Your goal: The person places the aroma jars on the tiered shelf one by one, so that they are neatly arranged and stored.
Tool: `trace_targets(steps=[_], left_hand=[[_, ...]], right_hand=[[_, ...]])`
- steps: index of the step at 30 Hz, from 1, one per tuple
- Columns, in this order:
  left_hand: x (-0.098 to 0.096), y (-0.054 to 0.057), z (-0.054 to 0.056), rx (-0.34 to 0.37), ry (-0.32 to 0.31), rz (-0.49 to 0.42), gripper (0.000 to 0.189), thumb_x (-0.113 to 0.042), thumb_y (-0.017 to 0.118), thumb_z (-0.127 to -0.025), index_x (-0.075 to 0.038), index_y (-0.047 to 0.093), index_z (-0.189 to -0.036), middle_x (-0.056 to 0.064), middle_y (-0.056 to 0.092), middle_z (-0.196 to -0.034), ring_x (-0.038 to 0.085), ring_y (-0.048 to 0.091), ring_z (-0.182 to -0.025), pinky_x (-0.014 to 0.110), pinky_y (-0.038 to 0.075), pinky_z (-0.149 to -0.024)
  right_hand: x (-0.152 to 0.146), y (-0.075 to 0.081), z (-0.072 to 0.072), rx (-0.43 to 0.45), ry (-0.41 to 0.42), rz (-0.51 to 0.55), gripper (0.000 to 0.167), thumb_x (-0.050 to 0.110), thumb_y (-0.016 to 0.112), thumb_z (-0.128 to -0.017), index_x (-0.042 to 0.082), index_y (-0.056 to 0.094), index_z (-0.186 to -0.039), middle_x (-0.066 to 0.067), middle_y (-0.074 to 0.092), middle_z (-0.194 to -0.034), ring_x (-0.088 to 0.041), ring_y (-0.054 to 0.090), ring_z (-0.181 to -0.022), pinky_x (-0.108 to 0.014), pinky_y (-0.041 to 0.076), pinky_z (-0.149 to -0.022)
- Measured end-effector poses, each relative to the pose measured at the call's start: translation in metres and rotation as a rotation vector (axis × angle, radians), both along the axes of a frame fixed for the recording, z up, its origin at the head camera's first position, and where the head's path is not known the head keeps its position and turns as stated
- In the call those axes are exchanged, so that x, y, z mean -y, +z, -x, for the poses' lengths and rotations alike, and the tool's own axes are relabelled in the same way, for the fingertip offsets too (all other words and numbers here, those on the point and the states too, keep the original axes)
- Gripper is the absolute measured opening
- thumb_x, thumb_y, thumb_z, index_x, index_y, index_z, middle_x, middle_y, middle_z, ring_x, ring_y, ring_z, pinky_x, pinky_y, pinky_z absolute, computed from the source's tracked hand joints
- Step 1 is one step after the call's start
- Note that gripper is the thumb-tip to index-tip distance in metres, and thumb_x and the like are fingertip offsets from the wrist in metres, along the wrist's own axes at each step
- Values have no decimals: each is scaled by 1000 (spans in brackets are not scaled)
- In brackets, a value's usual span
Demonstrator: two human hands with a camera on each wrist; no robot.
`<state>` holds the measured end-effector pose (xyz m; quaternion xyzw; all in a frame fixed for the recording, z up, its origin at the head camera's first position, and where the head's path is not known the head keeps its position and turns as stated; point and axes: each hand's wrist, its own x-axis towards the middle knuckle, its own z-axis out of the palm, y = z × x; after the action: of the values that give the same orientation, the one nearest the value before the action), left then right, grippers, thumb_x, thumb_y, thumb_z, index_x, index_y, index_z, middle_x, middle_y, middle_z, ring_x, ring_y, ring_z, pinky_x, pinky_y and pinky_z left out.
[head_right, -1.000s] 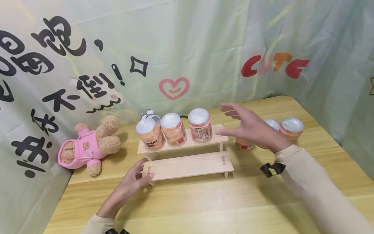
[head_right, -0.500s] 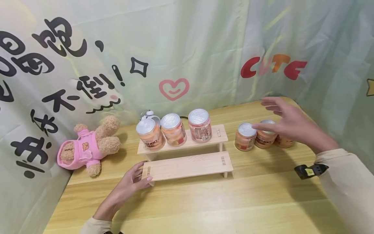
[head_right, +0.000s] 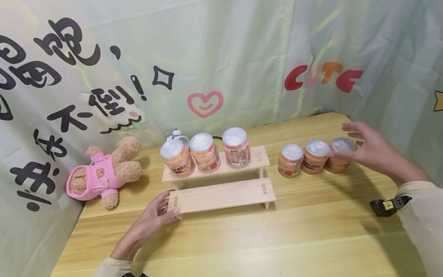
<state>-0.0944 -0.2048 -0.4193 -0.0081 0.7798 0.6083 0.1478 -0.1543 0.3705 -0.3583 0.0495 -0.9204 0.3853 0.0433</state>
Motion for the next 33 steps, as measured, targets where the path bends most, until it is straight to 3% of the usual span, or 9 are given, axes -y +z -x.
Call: trace_targets(steps=[9,12,13,16,20,22,27,30,33], left_hand=[[0,0,1,14,-23,-13,75,-10,72,-94,0,30,-155,30,52,-139,39,59,-118,41,59,-90],[-1,0,0,15,-23,-12,75,-10,72,-94,0,29,-155,30,52,-139,39,59,-118,41,59,-90],[-1,0,0,16,-23,-12,75,-10,72,-94,0,30,-155,30,52,-139,39,59,-118,41,59,-90],[-1,0,1,21,-18,-9,75,-11,73,-94,-1,30,-155,30,52,-139,39,58,-119,42,58,-91],[-1,1,1,24,-2,9,76,-12,73,-94,-2,31,-156,30,51,-141,41,56,-121,42,58,-91],[-1,1,1,23,0,12,75,-11,73,-94,-1,31,-155,30,51,-141,42,56,-122,43,58,-91],[0,1,0,15,-8,8,75,-10,73,-94,0,31,-155,31,51,-140,42,56,-121,43,58,-90],[0,1,0,12,-6,9,76,-10,73,-94,0,30,-155,32,50,-140,42,56,-121,42,59,-90],[0,1,0,11,-9,-2,75,-9,72,-94,1,29,-155,32,50,-140,41,57,-119,42,59,-89]], right_hand=[[-19,-32,-1,80,-28,9,101,16,82,-86,-15,13,-153,-43,28,-148,-64,31,-127,2,27,-68],[-20,-42,-2,68,-42,18,92,15,81,-87,-14,23,-150,-36,38,-141,-25,51,-119,0,31,-69],[-20,-45,-3,57,-52,23,87,16,81,-87,-13,27,-148,-26,46,-136,-10,52,-112,-1,33,-68],[-20,-52,-4,25,-87,36,75,18,80,-88,-11,37,-142,-10,52,-120,17,37,-91,-4,38,-66],[-19,-57,-7,-3,-113,28,73,20,80,-88,-12,40,-140,-18,51,-119,18,35,-90,-4,37,-64],[-18,-58,-10,-18,-118,28,72,19,81,-88,-12,41,-139,-12,54,-118,19,35,-90,-4,37,-64],[-16,-61,-20,-81,-108,61,65,9,83,-84,-13,46,-132,31,46,-100,22,39,-88,-4,40,-63],[-15,-62,-27,-123,-97,77,58,4,83,-80,-10,51,-127,34,46,-98,23,42,-87,-4,41,-62],[-13,-60,-33,-147,-107,78,50,3,85,-79,5,57,-120,33,47,-99,24,44,-87,-4,41,-62]])
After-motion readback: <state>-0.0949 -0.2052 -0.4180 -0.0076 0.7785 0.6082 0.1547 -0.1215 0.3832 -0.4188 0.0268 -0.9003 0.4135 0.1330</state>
